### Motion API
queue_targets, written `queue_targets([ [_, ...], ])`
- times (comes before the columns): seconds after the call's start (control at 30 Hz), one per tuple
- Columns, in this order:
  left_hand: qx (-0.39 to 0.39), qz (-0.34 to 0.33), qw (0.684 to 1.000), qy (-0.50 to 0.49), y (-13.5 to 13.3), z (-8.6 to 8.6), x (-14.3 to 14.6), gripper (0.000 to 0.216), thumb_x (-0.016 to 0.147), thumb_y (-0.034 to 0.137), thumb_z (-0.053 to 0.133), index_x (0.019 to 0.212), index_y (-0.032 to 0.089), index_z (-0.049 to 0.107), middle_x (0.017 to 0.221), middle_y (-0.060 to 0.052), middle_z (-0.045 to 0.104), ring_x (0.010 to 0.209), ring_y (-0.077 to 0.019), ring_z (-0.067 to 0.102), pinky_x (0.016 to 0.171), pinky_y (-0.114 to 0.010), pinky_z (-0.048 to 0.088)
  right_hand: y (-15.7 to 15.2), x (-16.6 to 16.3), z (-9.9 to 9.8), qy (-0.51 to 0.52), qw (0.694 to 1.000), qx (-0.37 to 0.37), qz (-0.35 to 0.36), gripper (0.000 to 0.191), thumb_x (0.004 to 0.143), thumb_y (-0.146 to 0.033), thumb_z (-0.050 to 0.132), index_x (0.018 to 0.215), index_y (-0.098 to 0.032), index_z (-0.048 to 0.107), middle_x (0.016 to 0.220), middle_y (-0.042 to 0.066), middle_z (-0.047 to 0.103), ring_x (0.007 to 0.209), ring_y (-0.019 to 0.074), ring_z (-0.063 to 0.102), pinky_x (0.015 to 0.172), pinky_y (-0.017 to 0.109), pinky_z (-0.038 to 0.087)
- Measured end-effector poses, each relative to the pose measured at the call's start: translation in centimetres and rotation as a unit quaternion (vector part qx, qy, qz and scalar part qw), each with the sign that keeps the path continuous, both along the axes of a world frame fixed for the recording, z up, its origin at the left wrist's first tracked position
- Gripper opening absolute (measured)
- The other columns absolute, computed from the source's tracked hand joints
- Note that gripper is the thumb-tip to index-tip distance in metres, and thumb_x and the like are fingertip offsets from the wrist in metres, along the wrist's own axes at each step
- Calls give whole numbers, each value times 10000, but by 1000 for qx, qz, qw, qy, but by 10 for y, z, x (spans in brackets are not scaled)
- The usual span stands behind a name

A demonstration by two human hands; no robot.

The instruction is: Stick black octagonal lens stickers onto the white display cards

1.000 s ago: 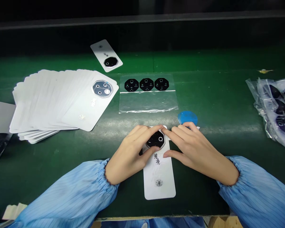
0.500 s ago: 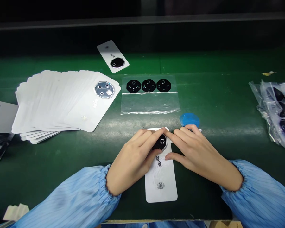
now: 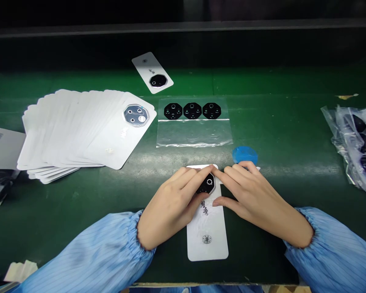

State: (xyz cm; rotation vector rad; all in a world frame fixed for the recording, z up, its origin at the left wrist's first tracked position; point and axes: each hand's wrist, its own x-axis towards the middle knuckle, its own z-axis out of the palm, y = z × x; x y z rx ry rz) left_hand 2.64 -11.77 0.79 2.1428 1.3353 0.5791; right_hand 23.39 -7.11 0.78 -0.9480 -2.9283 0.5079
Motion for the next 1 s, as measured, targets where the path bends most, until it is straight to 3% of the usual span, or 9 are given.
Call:
queue_targets([
  [0.23, -10, -26, 999, -30, 1, -7, -7, 645, 914, 199, 536, 1471, 187, 213, 1279, -92, 547, 1129, -199, 498, 952, -377, 466, 0, 1, -2, 23, 1000, 4, 1, 586, 977, -469, 400, 1430, -105, 324, 856, 44, 509, 815, 217, 467, 862, 428, 336],
  [0.43, -19, -20, 999, -19, 1, -14, -21, 786, 868, 360, 614, 1482, 160, 166, 1387, -114, 435, 1256, -218, 389, 1044, -379, 402, -2, -1, -1, 12, 997, 2, 70, 439, 988, -180, 380, 1423, -239, 358, 858, 30, 465, 768, 185, 423, 825, 413, 334],
  [0.57, 4, -13, 1000, -11, 0, -15, -22, 785, 866, 425, 596, 1471, 141, 186, 1380, -128, 433, 1272, -231, 370, 1050, -394, 388, -7, -9, 4, 10, 996, 34, 78, 401, 988, -241, 406, 1379, -154, 419, 891, 64, 480, 811, 206, 440, 781, 413, 338],
  [0.67, 3, -12, 1000, -17, 0, -13, -21, 726, 889, 414, 560, 1459, 140, 205, 1339, -129, 471, 1214, -227, 424, 1009, -400, 413, -13, -19, 7, -1, 993, 70, 90, 383, 960, -135, 396, 1334, -86, 461, 894, 86, 502, 812, 211, 456, 731, 397, 337],
  [0.8, -4, -6, 1000, -28, 0, -13, -19, 696, 888, 369, 571, 1452, 156, 222, 1315, -119, 478, 1186, -234, 441, 989, -406, 417, -18, -30, 7, -15, 993, 90, 80, 434, 894, -34, 387, 1311, -93, 490, 856, 79, 509, 758, 205, 458, 684, 380, 328],
  [0.9, 1, -4, 999, -41, 1, -16, -19, 724, 881, 375, 579, 1463, 180, 193, 1306, -116, 468, 1164, -240, 442, 997, -420, 405, -18, -34, 4, 6, 997, 57, 46, 396, 911, -45, 373, 1263, -127, 535, 852, 74, 535, 764, 202, 482, 694, 376, 332],
  [1.0, -5, -10, 998, -55, 1, -17, -19, 814, 834, 405, 638, 1469, 193, 175, 1286, -122, 443, 1164, -257, 413, 1001, -433, 404, -14, -33, 3, 109, 991, -60, -47, 268, 959, -162, 428, 1173, -207, 583, 875, 47, 575, 766, 175, 511, 725, 346, 364],
])
